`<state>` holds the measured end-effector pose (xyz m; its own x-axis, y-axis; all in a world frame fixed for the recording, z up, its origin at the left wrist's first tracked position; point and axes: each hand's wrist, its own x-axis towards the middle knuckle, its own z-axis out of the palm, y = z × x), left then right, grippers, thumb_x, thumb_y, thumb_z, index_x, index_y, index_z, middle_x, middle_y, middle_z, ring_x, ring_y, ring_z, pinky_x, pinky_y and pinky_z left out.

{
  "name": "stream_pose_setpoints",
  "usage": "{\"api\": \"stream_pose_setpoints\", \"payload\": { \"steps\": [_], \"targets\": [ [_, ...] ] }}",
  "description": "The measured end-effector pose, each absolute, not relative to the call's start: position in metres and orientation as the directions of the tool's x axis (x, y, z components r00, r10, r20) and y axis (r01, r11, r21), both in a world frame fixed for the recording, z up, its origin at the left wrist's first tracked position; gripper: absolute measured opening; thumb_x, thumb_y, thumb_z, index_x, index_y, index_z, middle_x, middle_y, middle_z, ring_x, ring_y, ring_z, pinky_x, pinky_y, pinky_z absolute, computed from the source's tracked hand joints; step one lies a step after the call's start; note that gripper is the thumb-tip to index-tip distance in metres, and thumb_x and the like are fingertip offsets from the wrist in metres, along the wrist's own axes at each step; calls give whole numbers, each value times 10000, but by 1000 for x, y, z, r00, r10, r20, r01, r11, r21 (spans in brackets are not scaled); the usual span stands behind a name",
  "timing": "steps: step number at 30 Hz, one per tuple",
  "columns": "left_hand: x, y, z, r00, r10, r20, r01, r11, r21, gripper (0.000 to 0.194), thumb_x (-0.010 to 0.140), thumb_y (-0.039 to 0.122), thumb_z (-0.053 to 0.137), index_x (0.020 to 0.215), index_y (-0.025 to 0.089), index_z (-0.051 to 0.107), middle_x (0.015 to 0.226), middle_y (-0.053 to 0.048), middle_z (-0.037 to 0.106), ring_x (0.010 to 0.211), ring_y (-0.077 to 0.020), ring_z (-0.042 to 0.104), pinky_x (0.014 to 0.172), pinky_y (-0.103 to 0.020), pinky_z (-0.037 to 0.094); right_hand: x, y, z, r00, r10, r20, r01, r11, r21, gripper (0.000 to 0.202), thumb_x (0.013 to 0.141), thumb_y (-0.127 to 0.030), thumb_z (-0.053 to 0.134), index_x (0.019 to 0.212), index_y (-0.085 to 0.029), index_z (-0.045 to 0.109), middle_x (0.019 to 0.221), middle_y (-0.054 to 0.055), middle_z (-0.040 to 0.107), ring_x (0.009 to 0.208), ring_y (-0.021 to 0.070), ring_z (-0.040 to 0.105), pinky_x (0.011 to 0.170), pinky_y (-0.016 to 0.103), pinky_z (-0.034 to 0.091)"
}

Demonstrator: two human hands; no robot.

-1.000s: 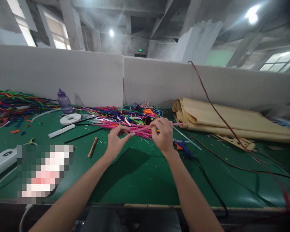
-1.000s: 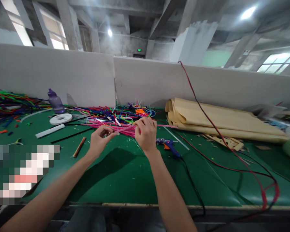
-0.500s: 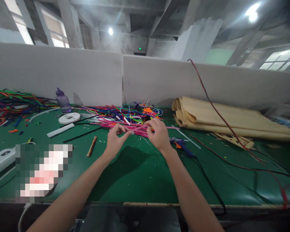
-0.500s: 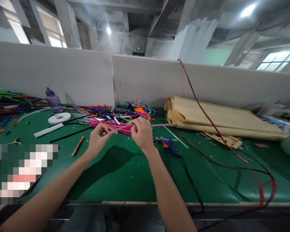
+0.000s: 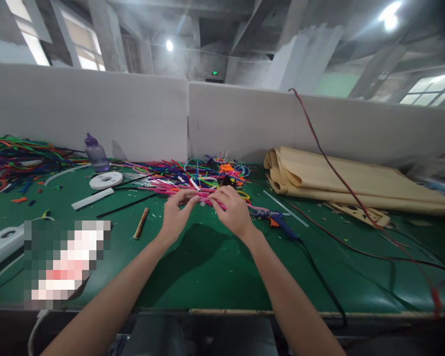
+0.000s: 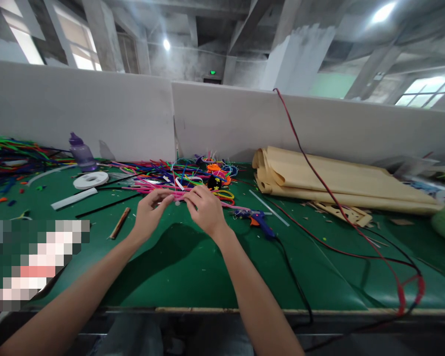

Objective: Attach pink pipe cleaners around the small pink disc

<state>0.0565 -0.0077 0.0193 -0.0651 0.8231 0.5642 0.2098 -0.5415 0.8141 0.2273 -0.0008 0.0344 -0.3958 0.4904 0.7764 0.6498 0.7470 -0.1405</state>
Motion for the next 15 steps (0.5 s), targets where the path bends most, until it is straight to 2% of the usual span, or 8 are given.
{"api": "stream_pose_setpoints", "payload": {
  "steps": [7, 15],
  "targets": [
    [56, -7, 19, -51, 857, 512, 68, -509, 858, 245, 776, 355, 616, 956, 191, 638, 841, -45, 693, 810, -174, 644, 745, -287, 484, 223, -2, 35, -296, 538, 789, 628, 733, -264, 158, 872, -170, 479, 820, -190, 626, 843, 55, 581, 855, 177, 519, 785, 333, 445],
    [57, -7, 17, -38, 838, 544, 136, -535, 834, 298, 799, 345, 585, 1062, 207, 600, 803, -30, 681, 775, -161, 636, 724, -277, 474, 224, 0, 33, -299, 559, 773, 627, 726, -283, 174, 883, -174, 466, 826, -201, 627, 853, 46, 585, 856, 174, 524, 827, 351, 426]
  ]
}}
